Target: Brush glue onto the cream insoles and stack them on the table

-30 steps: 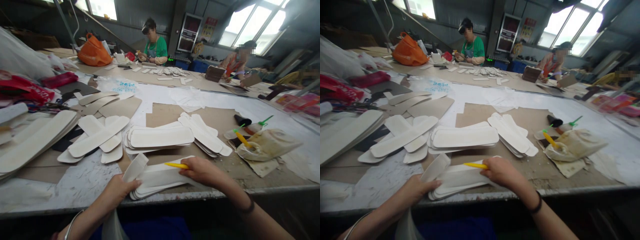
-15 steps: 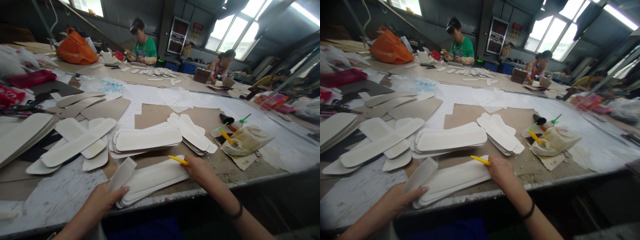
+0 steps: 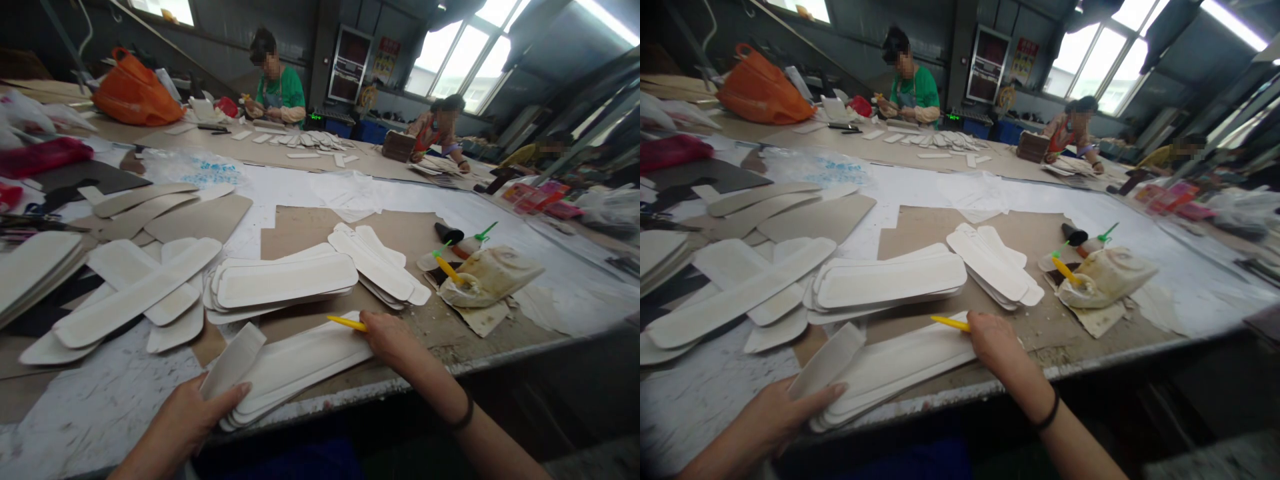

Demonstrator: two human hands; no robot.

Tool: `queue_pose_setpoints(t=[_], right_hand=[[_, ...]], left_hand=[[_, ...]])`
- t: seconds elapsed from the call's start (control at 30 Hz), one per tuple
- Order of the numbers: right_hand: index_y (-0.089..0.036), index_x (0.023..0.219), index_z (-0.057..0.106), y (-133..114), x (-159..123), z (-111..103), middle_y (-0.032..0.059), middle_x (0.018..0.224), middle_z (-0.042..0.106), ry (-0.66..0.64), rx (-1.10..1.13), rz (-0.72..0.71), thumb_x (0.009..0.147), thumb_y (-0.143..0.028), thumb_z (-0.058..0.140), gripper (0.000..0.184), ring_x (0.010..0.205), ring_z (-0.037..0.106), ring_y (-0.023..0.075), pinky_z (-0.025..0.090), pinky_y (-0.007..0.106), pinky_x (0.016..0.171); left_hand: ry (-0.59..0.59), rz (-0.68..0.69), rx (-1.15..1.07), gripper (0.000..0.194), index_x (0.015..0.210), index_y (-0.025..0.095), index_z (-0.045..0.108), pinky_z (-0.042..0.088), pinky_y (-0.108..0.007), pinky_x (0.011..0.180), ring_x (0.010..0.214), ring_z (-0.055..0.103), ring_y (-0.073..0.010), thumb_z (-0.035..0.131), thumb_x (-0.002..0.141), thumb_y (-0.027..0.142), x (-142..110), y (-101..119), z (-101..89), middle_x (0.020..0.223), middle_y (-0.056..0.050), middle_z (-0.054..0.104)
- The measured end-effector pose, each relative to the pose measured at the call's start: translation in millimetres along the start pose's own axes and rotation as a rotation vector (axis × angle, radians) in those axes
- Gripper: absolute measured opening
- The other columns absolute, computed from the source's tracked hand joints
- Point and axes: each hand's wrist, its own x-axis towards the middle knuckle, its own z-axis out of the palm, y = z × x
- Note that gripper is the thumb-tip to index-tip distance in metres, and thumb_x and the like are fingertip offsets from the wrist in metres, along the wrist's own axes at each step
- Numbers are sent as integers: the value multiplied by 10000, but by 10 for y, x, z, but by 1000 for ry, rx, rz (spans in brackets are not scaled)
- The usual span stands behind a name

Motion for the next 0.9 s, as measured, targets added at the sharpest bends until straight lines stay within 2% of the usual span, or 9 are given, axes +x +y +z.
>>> queue_pose_setpoints(t=[0.1,0.23,0.4,0.5,0.63,0.8,0.9], right_hand=[[-157,910,570,4,10,0,114,833,677,0,5,-9,854,-137,365,213,780,640,223,404,275,616],[-167,894,575,-4,6,-7,103,841,680,19,17,2,854,-232,427,167,761,640,209,400,263,613],[-170,864,546,67,-93,-18,103,829,660,147,-4,134,859,-287,427,167,766,630,236,386,275,584],[-177,822,518,174,-165,14,75,770,642,245,72,209,881,-255,371,176,728,618,202,376,261,587],[-192,761,501,252,-221,127,39,680,608,302,267,149,890,-287,333,232,660,586,169,375,246,597],[-202,729,489,187,-263,200,30,643,586,346,300,161,884,-327,323,259,623,564,177,358,258,587],[-217,715,464,148,-290,178,22,616,571,317,285,225,873,-387,327,270,605,559,189,346,268,572]], left_hand=[[19,15,2,306,570,197,558,340,-275,459,472,525,-217,603,556,499,-15,22,5,432,0,546],[16,28,-6,314,579,202,556,354,-275,443,561,579,-262,605,551,510,-11,23,11,446,-13,564],[-25,5,45,347,687,179,611,431,-323,595,675,626,-305,593,580,508,49,-57,-3,578,-52,659],[-62,2,59,390,766,158,624,435,-336,645,710,631,-314,600,594,508,75,-92,-19,645,-69,685],[-18,28,73,383,759,155,629,426,-322,611,658,623,-299,599,594,498,40,-52,-11,608,-62,673],[-25,19,59,389,752,148,615,353,-290,447,397,509,-224,562,630,514,-39,30,1,380,11,529],[-29,75,-14,355,755,141,626,380,-284,501,500,555,-230,604,621,470,-76,45,-15,470,-12,596]])
